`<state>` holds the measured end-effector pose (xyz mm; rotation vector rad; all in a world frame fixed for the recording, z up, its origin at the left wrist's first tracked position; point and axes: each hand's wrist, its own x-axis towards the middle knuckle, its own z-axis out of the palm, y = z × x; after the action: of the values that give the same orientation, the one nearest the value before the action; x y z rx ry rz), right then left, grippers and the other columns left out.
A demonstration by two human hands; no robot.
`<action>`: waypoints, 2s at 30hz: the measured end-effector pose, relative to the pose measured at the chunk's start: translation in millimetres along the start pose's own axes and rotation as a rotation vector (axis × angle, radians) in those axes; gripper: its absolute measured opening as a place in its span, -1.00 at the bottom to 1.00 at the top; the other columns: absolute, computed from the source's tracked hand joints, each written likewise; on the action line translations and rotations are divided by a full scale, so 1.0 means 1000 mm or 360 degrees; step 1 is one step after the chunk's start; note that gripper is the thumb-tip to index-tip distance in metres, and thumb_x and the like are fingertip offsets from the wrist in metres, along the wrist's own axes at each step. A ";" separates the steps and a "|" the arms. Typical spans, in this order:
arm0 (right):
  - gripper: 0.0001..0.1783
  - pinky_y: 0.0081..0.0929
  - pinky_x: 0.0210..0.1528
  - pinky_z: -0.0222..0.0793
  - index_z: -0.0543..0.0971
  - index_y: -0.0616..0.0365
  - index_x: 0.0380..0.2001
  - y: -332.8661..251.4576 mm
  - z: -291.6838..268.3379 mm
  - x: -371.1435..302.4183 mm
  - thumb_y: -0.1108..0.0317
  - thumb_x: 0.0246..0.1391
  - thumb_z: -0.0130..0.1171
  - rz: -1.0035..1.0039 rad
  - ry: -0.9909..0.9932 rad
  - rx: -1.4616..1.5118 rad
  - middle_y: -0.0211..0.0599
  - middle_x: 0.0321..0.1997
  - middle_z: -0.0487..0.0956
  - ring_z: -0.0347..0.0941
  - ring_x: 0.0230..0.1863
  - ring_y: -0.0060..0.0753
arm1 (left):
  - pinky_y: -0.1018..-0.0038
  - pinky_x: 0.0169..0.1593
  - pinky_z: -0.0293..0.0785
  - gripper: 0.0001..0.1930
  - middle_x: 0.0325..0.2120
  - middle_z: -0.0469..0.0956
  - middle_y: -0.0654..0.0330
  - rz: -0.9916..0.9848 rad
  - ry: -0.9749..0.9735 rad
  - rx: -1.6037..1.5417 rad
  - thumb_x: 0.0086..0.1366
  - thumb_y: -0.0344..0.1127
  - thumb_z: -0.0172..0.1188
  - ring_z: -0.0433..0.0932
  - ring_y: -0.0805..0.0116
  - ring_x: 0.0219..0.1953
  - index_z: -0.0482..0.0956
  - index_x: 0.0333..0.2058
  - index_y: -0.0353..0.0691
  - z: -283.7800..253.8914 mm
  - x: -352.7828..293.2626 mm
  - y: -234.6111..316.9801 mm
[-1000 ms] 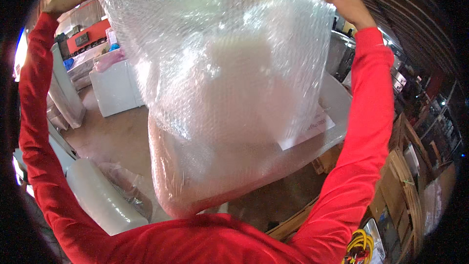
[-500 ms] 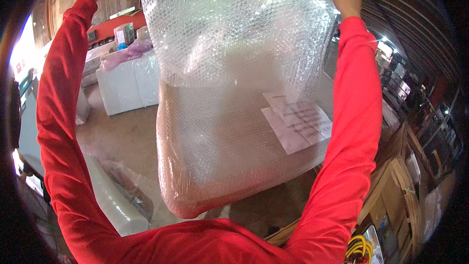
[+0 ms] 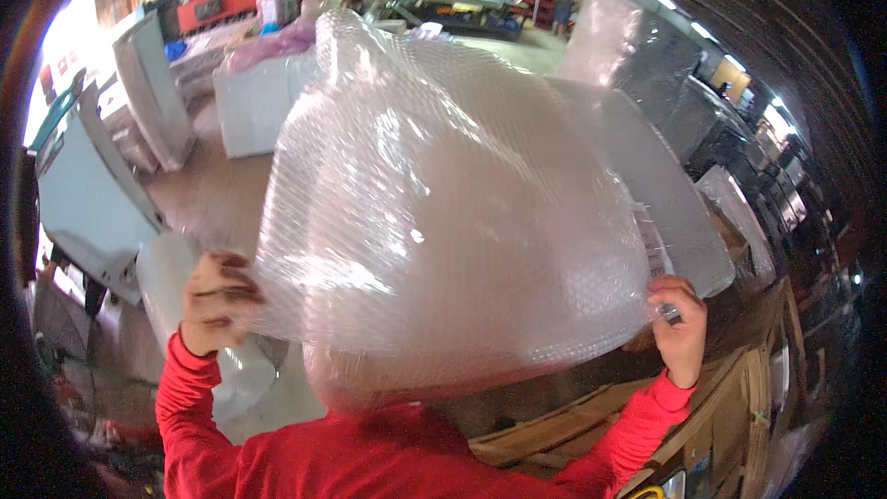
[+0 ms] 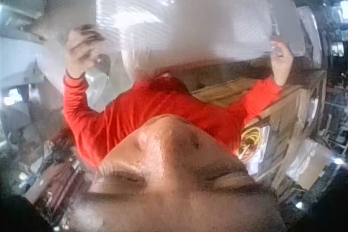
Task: The person wraps a large upholstered furniture piece with bubble wrap and secures it using a handheld tape dispenser. They smooth the wrap, apply tape along edges and seams, and reposition the item to cover all sides.
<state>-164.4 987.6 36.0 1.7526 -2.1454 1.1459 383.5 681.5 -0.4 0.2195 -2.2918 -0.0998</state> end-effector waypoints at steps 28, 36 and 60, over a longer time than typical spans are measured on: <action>-0.60 -0.18 0.45 0.16 0.60 0.02 0.11 -0.187 0.220 -0.100 0.24 0.29 -0.04 -0.1004 -0.0539 -0.0138 -0.29 0.32 0.50 0.36 0.36 -0.26 | 0.57 -0.32 0.27 -0.66 -0.54 0.45 0.44 -0.1299 0.0373 -0.1640 0.42 -0.17 0.22 0.32 0.62 -0.43 0.58 -0.47 -0.30 0.145 0.107 -0.201; -0.51 -0.06 0.45 0.13 0.59 0.05 0.13 -0.191 0.217 -0.104 0.05 0.25 0.07 -0.0931 -0.0560 0.0019 -0.20 0.32 0.49 0.33 0.39 -0.12 | 0.52 -0.37 0.17 -0.80 -0.58 0.32 0.47 -0.1267 0.0035 -0.0524 0.22 -0.40 0.16 0.25 0.59 -0.45 0.45 -0.60 -0.19 0.129 0.085 -0.224; -0.54 -0.14 -0.10 0.46 0.56 0.18 -0.17 0.022 0.098 0.076 0.12 -0.02 0.45 0.0357 -0.0098 -0.0864 -0.09 -0.19 0.62 0.56 -0.11 -0.01 | 0.42 0.06 0.46 -0.43 -0.02 0.51 0.19 -0.1900 0.0547 -0.1361 0.38 -0.28 0.23 0.50 0.38 -0.02 0.25 0.27 -0.32 0.112 0.030 -0.154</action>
<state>-173.7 867.4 -1.4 1.3454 -2.4318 0.4685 299.9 524.8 -75.2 0.9993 -1.3258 -1.4544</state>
